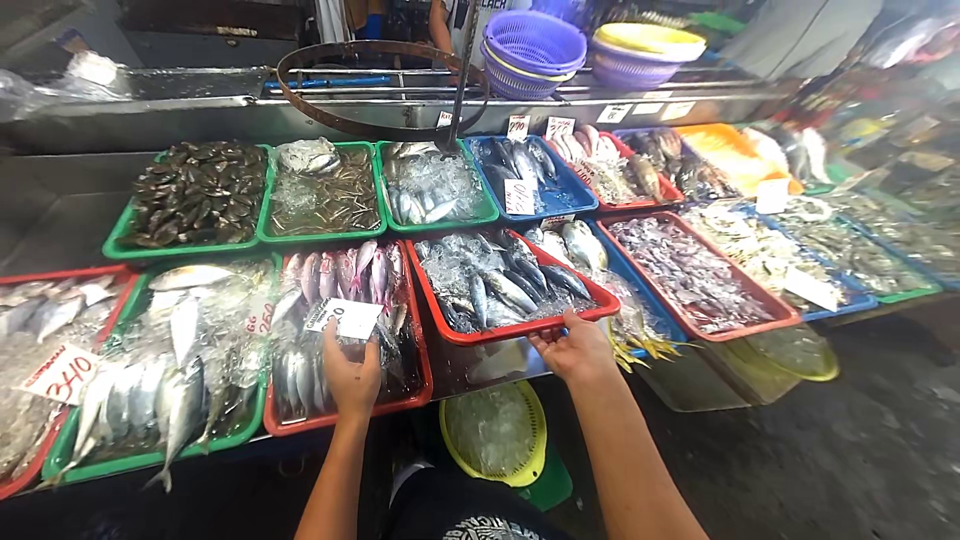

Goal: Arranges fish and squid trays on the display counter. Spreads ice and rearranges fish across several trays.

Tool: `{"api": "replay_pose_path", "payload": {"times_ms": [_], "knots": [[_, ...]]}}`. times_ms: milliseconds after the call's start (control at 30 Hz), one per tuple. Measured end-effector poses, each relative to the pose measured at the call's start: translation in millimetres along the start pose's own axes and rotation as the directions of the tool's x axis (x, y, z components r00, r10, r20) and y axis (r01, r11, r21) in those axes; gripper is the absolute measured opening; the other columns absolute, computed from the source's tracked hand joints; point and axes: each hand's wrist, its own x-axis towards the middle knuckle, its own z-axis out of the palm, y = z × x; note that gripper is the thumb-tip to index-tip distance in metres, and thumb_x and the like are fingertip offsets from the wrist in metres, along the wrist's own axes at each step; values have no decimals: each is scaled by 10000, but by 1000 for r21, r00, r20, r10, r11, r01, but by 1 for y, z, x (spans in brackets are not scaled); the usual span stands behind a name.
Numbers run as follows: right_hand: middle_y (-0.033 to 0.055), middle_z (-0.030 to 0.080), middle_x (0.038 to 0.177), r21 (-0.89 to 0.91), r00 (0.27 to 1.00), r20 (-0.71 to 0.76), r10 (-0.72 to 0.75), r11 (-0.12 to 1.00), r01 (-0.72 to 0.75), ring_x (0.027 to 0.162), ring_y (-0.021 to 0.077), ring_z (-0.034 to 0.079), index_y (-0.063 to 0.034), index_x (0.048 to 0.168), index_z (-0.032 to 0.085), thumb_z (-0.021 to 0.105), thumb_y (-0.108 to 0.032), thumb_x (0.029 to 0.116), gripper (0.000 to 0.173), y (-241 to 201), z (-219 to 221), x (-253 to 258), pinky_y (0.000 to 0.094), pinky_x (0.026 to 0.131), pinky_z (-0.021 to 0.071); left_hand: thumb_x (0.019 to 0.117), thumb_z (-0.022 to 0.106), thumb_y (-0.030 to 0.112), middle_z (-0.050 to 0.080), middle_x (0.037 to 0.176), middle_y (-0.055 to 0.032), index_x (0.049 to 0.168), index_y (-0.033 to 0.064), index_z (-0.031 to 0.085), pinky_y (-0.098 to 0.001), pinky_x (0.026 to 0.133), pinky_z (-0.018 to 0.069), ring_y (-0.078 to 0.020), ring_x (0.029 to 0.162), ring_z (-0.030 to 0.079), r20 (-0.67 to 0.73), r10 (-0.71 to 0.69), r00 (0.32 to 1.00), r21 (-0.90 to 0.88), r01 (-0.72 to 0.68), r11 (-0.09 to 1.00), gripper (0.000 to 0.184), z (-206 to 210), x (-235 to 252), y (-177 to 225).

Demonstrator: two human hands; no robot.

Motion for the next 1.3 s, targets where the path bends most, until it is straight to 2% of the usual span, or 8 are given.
{"api": "replay_pose_path", "payload": {"times_ms": [133, 400, 767, 900, 1067, 1300], "knots": [[108, 527, 919, 0, 1000, 3, -6, 1000, 6, 726, 207, 581, -82, 1198, 458, 497, -362, 1082, 306, 0, 1, 0, 392, 672, 563, 852, 743, 135, 548, 1410, -197, 1540, -26, 362, -280, 662, 602, -103, 728, 669, -4, -1, 1000, 5, 1, 1000, 802, 0, -1, 0], [113, 519, 953, -8, 1000, 19, -17, 1000, 17, 756, 210, 581, -85, 1255, 438, 496, -358, 1084, 327, -2, 4, -4, 396, 688, 561, 858, 728, 129, 551, 1396, -208, 1529, -43, 365, -292, 656, 604, -112, 718, 670, -2, 11, 1000, -12, -11, 1000, 781, 0, -1, 0], [98, 511, 924, 13, 999, 28, -17, 1000, 17, 731, 200, 571, -102, 1202, 448, 503, -357, 1079, 289, -4, 9, -7, 392, 673, 558, 858, 732, 151, 557, 1403, -201, 1535, -31, 364, -285, 666, 601, -101, 733, 673, -22, 19, 1000, 12, -19, 1000, 792, -2, 0, 0], [102, 506, 926, 9, 999, 26, -18, 1000, 17, 732, 198, 566, -100, 1213, 445, 500, -354, 1082, 292, -5, 10, -9, 387, 675, 556, 859, 728, 146, 578, 1359, -197, 1533, -28, 364, -291, 667, 604, -106, 726, 670, -18, 20, 1000, 28, -20, 999, 786, -4, 1, 0], [109, 511, 928, 15, 1000, 28, -13, 1000, 13, 728, 211, 573, -93, 1221, 442, 501, -348, 1081, 297, -6, 10, -10, 400, 672, 563, 862, 730, 138, 553, 1399, -200, 1540, -26, 356, -285, 672, 606, -102, 724, 672, -16, 28, 999, 15, -28, 1000, 791, -3, 0, 2], [111, 501, 918, 12, 1000, 31, -2, 1000, 2, 720, 211, 562, -91, 1224, 444, 514, -344, 1078, 301, -7, 9, -9, 407, 663, 558, 861, 732, 152, 562, 1386, -189, 1539, -15, 365, -286, 669, 600, -108, 737, 669, -7, 29, 1000, 34, -29, 999, 788, -4, 0, 4]]}}
